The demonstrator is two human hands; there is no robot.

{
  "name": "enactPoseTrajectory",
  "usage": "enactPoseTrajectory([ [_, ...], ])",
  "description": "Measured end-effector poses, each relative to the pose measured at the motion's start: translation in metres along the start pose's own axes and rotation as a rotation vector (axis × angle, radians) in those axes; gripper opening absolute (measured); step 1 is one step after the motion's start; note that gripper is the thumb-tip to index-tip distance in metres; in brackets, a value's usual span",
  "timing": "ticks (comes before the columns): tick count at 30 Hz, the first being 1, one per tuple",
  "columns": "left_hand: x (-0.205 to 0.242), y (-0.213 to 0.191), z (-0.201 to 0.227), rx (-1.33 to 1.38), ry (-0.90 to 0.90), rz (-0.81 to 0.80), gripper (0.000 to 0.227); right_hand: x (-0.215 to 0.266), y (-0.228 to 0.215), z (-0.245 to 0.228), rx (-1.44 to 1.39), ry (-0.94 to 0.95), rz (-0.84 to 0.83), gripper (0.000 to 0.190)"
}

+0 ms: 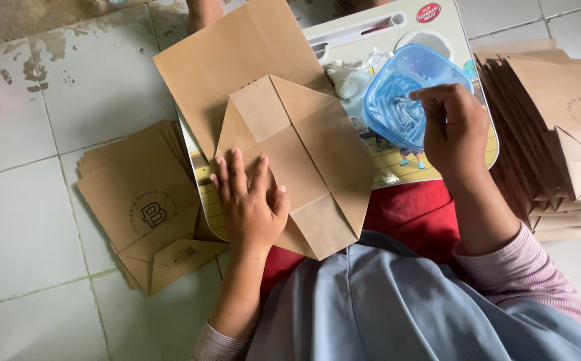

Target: Applying glue to paper bags and folding them to assemble

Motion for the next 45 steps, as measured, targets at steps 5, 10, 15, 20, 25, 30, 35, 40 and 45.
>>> enactPoseTrajectory([
  [5, 0.001, 0.001, 0.0, 0.007, 0.008, 0.009, 0.058, 0.003, -0.006, 0.008, -0.117, 0.094, 0.021, 0.018],
  [10, -0.001, -0.002, 0.001, -0.001, -0.009, 0.025, 0.058, 0.005, -0.016, -0.018, -0.429, 0.069, 0.14, 0.011],
  [15, -0.002, -0.005, 0.003, 0.021, -0.026, 0.032, 0.062, 0.024, 0.041, -0.086, -0.642, 0.082, -0.112, 0.004],
  [20, -0.004, -0.008, 0.004, 0.024, -0.049, 0.022, 0.065, 0.018, 0.086, -0.11, -0.498, -0.123, -0.159, 0.007],
  [25, -0.004, -0.008, 0.003, 0.027, -0.05, 0.014, 0.063, 0.024, 0.077, -0.137, -0.417, -0.284, -0.199, 0.008],
  [30, 0.001, 0.0, 0.002, 0.0, -0.04, 0.047, 0.051, 0.062, 0.053, -0.137, -0.525, -0.275, -0.317, 0.016],
  [35, 0.002, 0.002, 0.001, -0.007, -0.034, 0.048, 0.053, 0.032, 0.091, -0.095, -0.369, 0.094, -0.311, 0.015],
  [40, 0.001, 0.003, -0.001, 0.016, -0.071, -0.039, 0.055, -0.004, 0.119, -0.094, -0.625, 0.165, -0.261, 0.02],
  [45, 0.0, -0.002, 0.001, -0.007, -0.049, 0.026, 0.055, 0.025, 0.077, -0.152, -0.31, -0.263, -0.233, 0.008],
])
Point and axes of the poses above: each hand's wrist, its own x-axis away from the middle knuckle, its own y-axis out of the palm, z = x × y, the point moved 7 cm from there along -x, towards the middle knuckle
